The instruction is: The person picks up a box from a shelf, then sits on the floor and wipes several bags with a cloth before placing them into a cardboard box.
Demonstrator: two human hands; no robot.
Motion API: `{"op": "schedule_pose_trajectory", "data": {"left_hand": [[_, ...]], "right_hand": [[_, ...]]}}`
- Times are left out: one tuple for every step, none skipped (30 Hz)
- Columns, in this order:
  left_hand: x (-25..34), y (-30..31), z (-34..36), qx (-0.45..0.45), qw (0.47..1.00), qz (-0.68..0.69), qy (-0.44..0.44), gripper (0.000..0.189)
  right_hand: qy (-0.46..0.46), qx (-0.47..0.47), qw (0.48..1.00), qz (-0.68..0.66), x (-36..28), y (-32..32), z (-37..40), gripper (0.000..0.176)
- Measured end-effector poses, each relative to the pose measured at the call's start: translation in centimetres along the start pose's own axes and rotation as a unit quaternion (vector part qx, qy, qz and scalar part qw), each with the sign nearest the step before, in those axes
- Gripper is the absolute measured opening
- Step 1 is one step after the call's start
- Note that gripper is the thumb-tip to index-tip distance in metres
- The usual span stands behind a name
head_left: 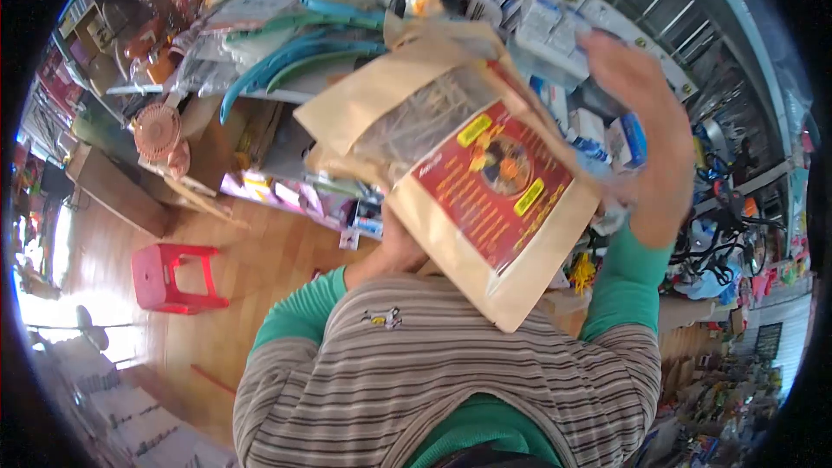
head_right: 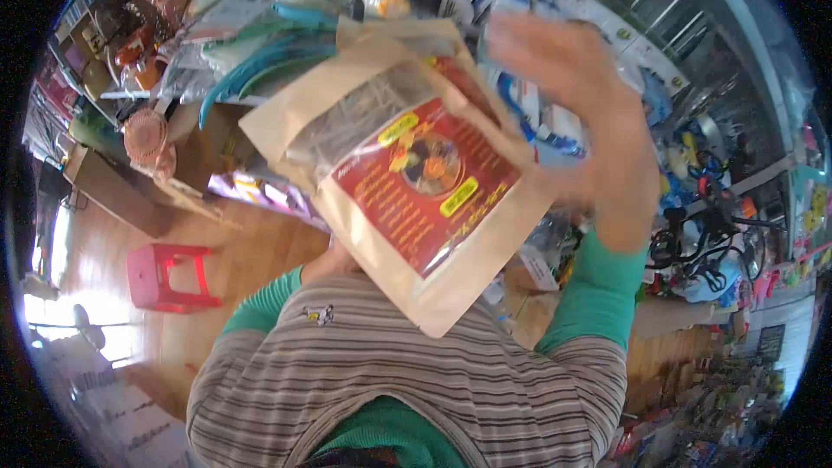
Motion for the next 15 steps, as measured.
{"op": "schedule_pose_trajectory", "data": {"left_hand": [[0.0,-0.6,0.0,-0.022,1.0,0.012,0.005,0.07],[0.1,-1.0,-0.1,-0.047,0.999,0.025,0.009,0.071],[0.8,-1.5,0.1,-0.095,0.964,-0.233,-0.082,0.071],[1.5,-2.0,0.4,-0.106,0.859,-0.464,-0.191,0.071],[1.1,-2.4,0.2,-0.063,0.973,-0.215,-0.059,0.071],[0.0,-2.7,0.2,-0.015,0.996,0.051,0.077,0.07],[0.0,-3.3,0.2,-0.015,0.996,0.047,0.078,0.068],[0.0,-4.0,0.2,-0.015,0.996,0.044,0.078,0.066],[0.7,-5.1,0.2,-0.012,0.999,-0.016,0.039,0.063],[1.2,-6.1,0.0,-0.013,0.997,-0.074,-0.002,0.061],[1.0,-6.0,-0.4,-0.028,0.997,-0.077,-0.008,0.058],[0.8,-6.1,-0.8,-0.043,0.996,-0.079,-0.014,0.054],[1.0,-5.7,-1.1,-0.022,0.998,-0.047,-0.033,0.052],[1.1,-5.2,-1.2,0.002,0.999,-0.013,-0.052,0.049],[1.0,-4.6,-1.6,0.022,0.999,0.011,-0.035,0.044]], "right_hand": [[-0.013,-0.014,0.999,-0.041,-2.1,-0.6,1.1,0.053],[-0.027,-0.027,0.996,-0.081,-4.2,-1.2,2.2,0.054],[-0.028,-0.087,0.995,-0.037,-5.4,-2.1,3.1,0.055],[-0.031,-0.117,0.993,-0.015,-5.9,-3.1,3.5,0.055],[-0.032,-0.147,0.989,0.007,-6.5,-4.1,4.0,0.056],[-0.046,-0.132,0.988,0.062,-6.6,-5.3,4.4,0.054],[-0.058,-0.116,0.984,0.12,-6.5,-6.0,4.9,0.054],[-0.062,-0.111,0.984,0.126,-6.5,-6.3,5.3,0.054],[-0.067,-0.106,0.984,0.124,-6.3,-6.5,5.6,0.052],[-0.068,-0.101,0.985,0.124,-5.9,-6.6,5.8,0.051],[-0.063,-0.056,0.992,0.098,-5.6,-6.4,5.9,0.046],[-0.064,-0.052,0.991,0.105,-5.1,-6.5,6.2,0.046],[-0.04,-0.021,0.992,0.12,-4.9,-6.1,6.3,0.044],[-0.016,0.008,0.991,0.132,-4.8,-5.7,6.4,0.041],[-0.021,0.043,0.991,0.127,-4.2,-5.2,6.4,0.04]]}}
Point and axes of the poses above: each hand's wrist, its own z-axis away from the middle knuckle, its own y-axis out of the back of the hand, x = y × z, the point moved 6 cm from there along -z, towards the middle knuckle, and after that the axes turned 5 degrees about x, right-handed, at the moved point
